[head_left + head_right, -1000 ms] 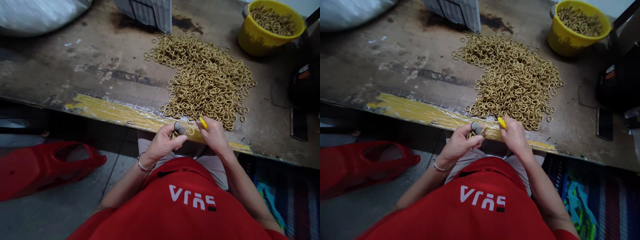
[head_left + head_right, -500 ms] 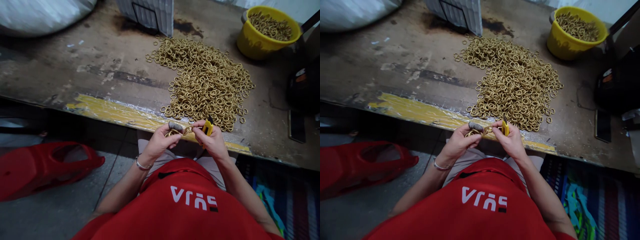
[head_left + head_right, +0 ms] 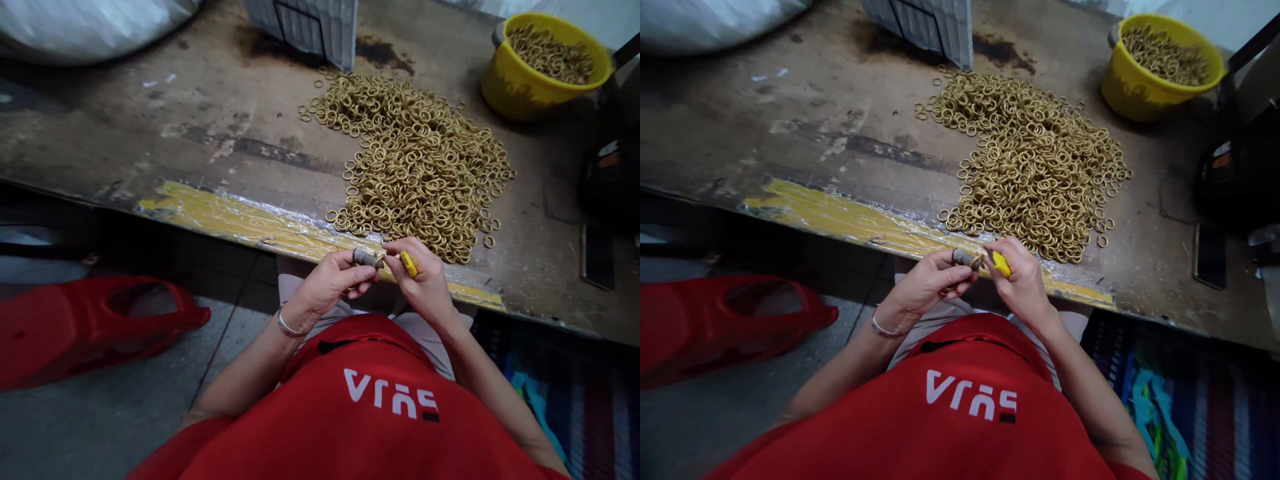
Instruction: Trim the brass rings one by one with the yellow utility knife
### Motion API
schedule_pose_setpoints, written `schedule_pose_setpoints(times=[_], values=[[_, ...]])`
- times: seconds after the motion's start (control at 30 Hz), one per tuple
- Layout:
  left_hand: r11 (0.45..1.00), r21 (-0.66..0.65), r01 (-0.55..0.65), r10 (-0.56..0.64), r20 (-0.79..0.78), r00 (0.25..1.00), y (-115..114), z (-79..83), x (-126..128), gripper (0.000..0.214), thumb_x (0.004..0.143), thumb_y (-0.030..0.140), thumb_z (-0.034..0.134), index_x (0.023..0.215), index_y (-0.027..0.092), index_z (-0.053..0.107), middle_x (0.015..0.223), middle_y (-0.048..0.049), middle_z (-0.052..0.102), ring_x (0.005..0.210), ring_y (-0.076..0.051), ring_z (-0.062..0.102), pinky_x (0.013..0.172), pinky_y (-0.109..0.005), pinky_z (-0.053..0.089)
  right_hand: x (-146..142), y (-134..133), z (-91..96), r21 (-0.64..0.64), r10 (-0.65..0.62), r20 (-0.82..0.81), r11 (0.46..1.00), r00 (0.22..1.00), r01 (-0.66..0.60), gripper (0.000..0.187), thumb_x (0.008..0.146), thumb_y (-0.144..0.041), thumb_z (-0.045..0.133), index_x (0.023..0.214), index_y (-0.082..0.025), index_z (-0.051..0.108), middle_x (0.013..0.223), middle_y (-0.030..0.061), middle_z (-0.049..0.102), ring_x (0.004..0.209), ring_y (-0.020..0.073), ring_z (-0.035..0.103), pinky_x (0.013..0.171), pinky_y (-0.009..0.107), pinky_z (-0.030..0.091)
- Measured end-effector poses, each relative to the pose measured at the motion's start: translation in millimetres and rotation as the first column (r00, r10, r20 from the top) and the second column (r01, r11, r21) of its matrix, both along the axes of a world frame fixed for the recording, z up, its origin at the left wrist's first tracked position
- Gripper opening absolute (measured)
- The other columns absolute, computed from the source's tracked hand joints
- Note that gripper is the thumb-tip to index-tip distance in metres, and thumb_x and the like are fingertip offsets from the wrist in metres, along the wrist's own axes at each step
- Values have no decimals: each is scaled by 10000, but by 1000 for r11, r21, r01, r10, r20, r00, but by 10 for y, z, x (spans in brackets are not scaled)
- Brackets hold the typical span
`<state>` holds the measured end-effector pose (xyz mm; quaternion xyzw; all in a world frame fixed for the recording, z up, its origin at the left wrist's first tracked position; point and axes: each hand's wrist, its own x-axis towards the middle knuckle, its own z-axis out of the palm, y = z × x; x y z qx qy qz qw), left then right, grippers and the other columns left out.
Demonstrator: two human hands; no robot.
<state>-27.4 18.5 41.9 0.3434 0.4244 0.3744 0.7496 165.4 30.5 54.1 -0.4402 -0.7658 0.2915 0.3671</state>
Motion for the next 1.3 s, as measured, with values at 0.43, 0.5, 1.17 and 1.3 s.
schedule_pose_setpoints(times=[0.43,0.5,1.17,1.3], values=[[890,453,-50,243,-379,893,-82,36,9,92,833,236,667,808,149,683,644,25,611,577,-91,529,565,-206,437,-102,-94,35,23,-85,779,994,621,108,247,884,-68,504,1037,-170,671,994,86,712,780,195,650,614,298,340],[842,539,-5,257,-394,883,-138,120,-7,81,836,213,684,783,152,689,666,17,636,620,-101,546,616,-216,445,-70,-16,44,10,-117,817,982,564,190,226,894,-69,496,1014,-161,664,952,93,725,740,192,646,590,302,301],[886,326,330,-61,-623,780,-278,-617,166,268,891,386,639,735,177,575,744,-70,669,719,-212,638,706,-349,516,-200,354,-316,-90,-100,745,965,660,248,150,908,-178,542,956,-145,680,976,120,712,791,202,646,676,281,391],[991,98,-86,97,-106,990,-124,-467,98,314,863,444,684,969,165,588,781,-38,718,570,-121,611,521,-229,472,-61,301,-274,-330,-98,219,929,971,168,227,900,-317,562,732,-179,624,671,3,601,613,130,522,613,248,391]])
